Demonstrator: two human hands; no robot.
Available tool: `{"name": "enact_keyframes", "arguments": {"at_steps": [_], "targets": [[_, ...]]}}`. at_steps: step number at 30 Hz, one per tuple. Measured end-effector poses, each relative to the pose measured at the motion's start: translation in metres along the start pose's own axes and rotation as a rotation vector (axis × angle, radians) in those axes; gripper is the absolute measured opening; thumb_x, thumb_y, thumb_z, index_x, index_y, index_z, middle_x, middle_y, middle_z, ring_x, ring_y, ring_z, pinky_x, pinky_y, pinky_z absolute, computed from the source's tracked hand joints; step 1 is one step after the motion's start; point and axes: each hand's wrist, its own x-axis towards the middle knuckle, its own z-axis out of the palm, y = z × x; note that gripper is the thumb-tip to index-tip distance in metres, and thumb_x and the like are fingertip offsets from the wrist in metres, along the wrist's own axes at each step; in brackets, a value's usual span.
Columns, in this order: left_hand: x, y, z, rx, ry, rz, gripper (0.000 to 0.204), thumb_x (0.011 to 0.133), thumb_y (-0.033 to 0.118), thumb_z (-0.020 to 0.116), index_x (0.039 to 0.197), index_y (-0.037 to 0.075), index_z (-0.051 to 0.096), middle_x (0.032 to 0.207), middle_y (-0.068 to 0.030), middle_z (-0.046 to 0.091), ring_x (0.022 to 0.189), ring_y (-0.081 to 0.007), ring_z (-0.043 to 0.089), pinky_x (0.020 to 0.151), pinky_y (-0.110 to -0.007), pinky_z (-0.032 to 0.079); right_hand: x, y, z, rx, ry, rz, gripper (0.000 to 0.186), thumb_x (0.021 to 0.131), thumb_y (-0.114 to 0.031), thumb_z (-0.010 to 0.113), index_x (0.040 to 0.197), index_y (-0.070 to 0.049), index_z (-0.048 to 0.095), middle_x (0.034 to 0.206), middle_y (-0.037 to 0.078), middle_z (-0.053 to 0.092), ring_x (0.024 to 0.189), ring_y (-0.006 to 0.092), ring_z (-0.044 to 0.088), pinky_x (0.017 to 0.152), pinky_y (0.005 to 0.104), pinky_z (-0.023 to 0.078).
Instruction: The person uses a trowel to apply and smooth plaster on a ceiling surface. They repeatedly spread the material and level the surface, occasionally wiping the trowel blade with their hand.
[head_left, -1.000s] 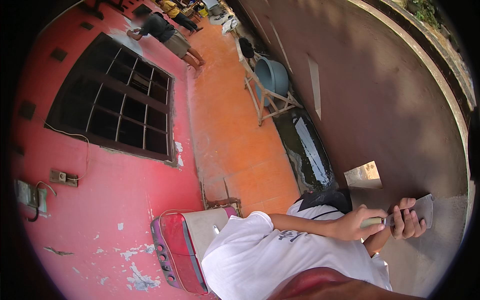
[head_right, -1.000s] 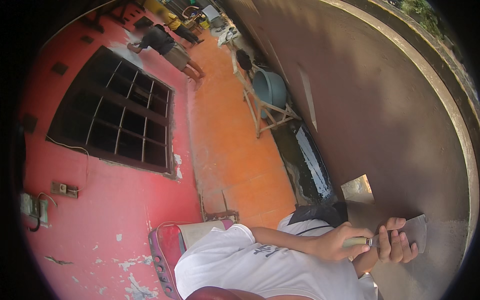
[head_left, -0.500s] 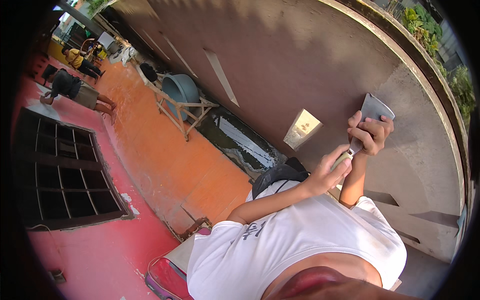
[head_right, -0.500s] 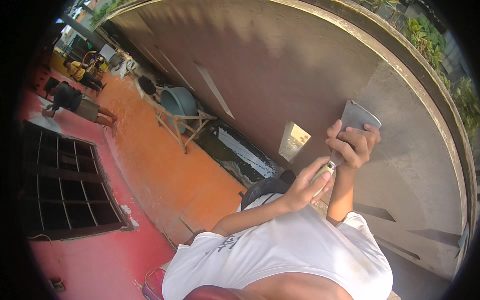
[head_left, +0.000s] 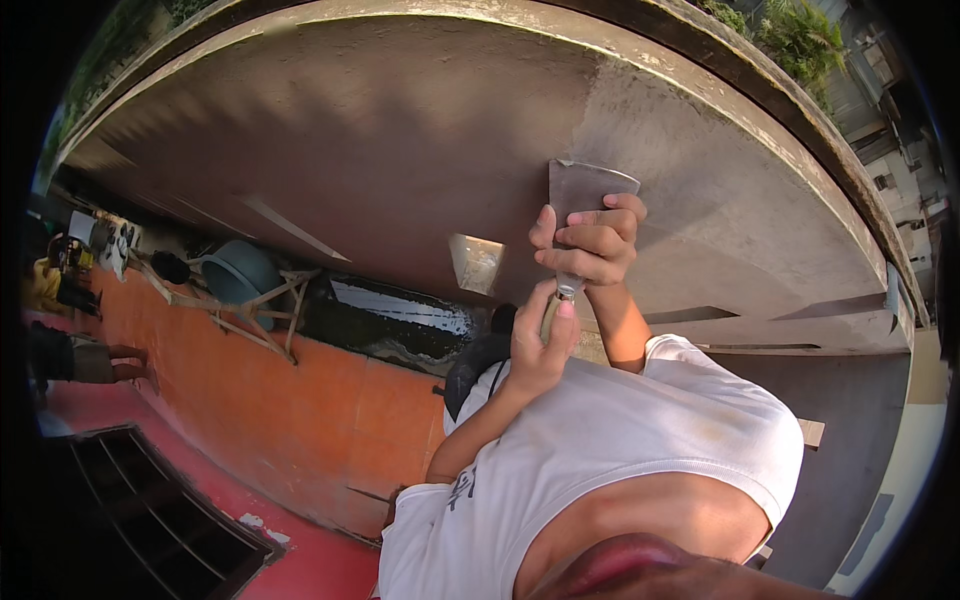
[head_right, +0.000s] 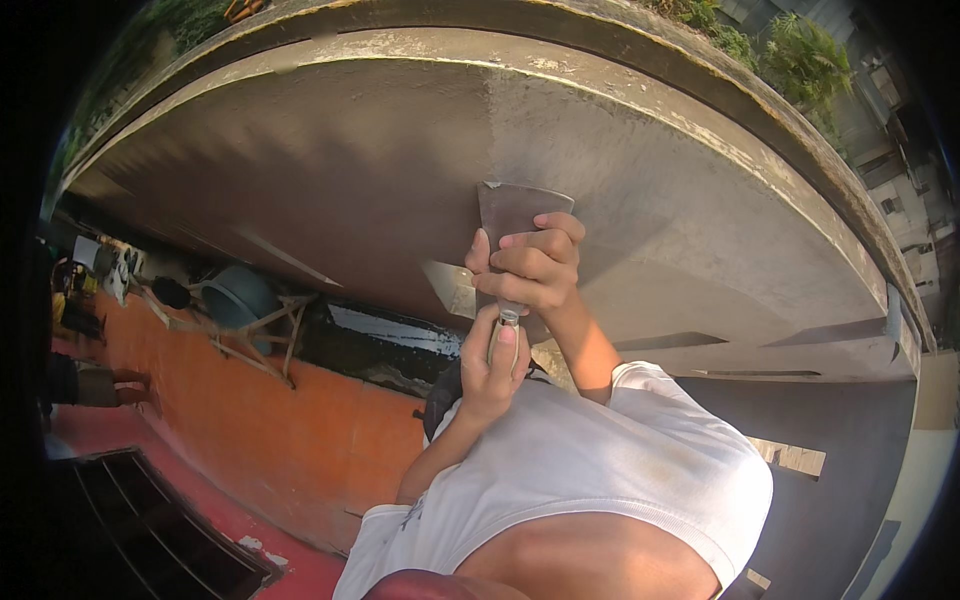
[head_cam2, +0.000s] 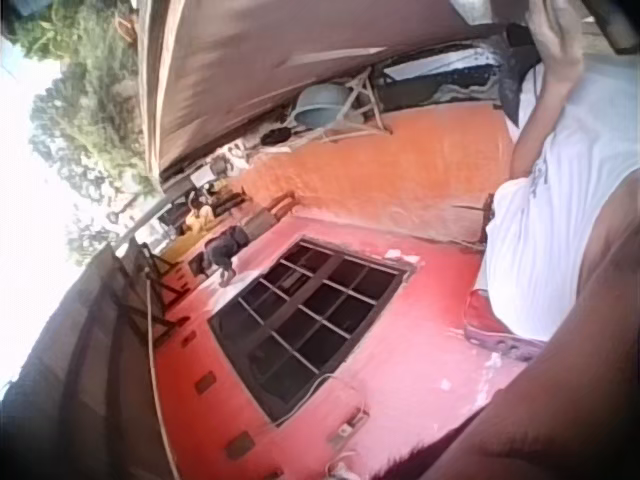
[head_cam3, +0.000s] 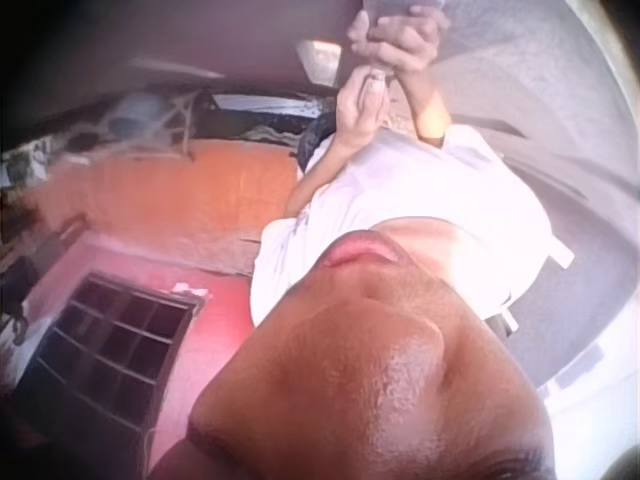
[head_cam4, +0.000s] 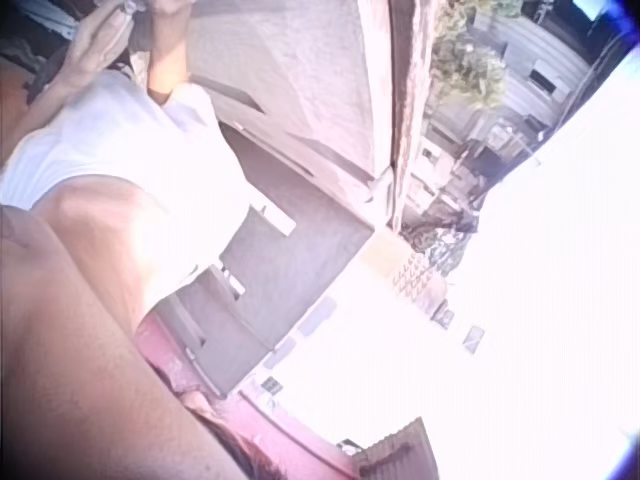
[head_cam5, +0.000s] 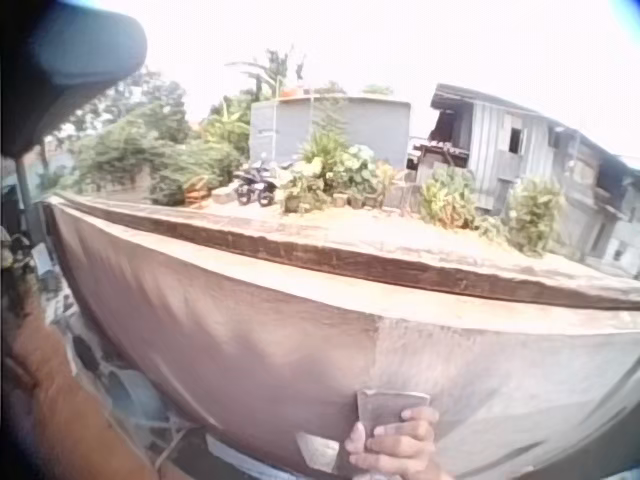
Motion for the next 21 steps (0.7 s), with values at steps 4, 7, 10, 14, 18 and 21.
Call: {"name": "enact_keyframes", "arguments": {"at_steps": [4, 7, 10, 14, 18, 21], "targets": [[0.003, -0.004, -0.012, 0.076, 0.015, 0.005, 0.033, 0.100, 0.027, 0.048, 0.114, -0.003, 0.054, 0.056, -0.0009, 0.049, 0.048, -0.0081, 0.047, 0.048, -0.026, 0.038, -0.007, -0.004, 0.008, -0.029, 0.051, -0.005, 0.040, 0.064, -0.004, 0.080, 0.064, -0.036, 0.057, 0.072, -0.015, 0.050, 0.077, 0.0076, 0.053, 0.084, 0.0325, 0.044], [0.009, 0.007, -0.029, 0.160, 0.006, -0.009, 0.029, 0.098, 0.023, 0.049, 0.109, -0.002, 0.057, 0.058, -0.0006, 0.049, 0.051, -0.0074, 0.048, 0.049, -0.026, 0.038, -0.014, -0.005, 0.019, -0.064, 0.095, 0.004, 0.039, 0.064, -0.004, 0.080, 0.066, -0.036, 0.057, 0.075, -0.016, 0.051, 0.080, 0.0073, 0.053, 0.086, 0.0333, 0.042], [0.013, 0.013, -0.045, 0.219, -0.012, -0.008, 0.028, 0.096, 0.023, 0.051, 0.106, -0.002, 0.060, 0.061, 0.0000, 0.049, 0.053, -0.0068, 0.046, 0.050, -0.025, 0.036, -0.015, -0.010, 0.028, -0.090, 0.150, 0.016, 0.040, 0.064, -0.004, 0.080, 0.067, -0.036, 0.056, 0.077, -0.017, 0.051, 0.082, 0.0074, 0.052, 0.088, 0.0338, 0.040], [0.009, 0.013, -0.038, 0.123, -0.031, 0.004, 0.031, 0.098, 0.025, 0.050, 0.110, -0.003, 0.057, 0.060, 0.0006, 0.048, 0.053, -0.0062, 0.044, 0.050, -0.025, 0.035, -0.009, -0.014, 0.020, -0.056, 0.103, 0.054, 0.038, 0.062, -0.004, 0.080, 0.064, -0.035, 0.058, 0.073, -0.016, 0.052, 0.079, 0.0081, 0.052, 0.086, 0.0337, 0.040], [0.003, 0.008, -0.023, 0.030, -0.046, 0.009, 0.033, 0.101, 0.027, 0.047, 0.115, -0.002, 0.053, 0.057, 0.0008, 0.047, 0.051, -0.0056, 0.043, 0.048, -0.023, 0.034, 0.000, -0.011, 0.010, -0.002, 0.049, 0.064, 0.037, 0.061, -0.002, 0.079, 0.061, -0.033, 0.059, 0.068, -0.015, 0.052, 0.076, 0.0089, 0.051, 0.083, 0.0343, 0.041], [0.002, 0.006, -0.020, 0.023, -0.062, 0.007, 0.034, 0.101, 0.028, 0.046, 0.116, -0.002, 0.052, 0.057, 0.0008, 0.048, 0.050, -0.0058, 0.044, 0.048, -0.023, 0.034, 0.002, -0.011, 0.004, -0.013, 0.019, 0.073, 0.036, 0.061, -0.001, 0.078, 0.062, -0.033, 0.060, 0.069, -0.014, 0.053, 0.074, 0.0096, 0.051, 0.082, 0.0352, 0.042]]}}
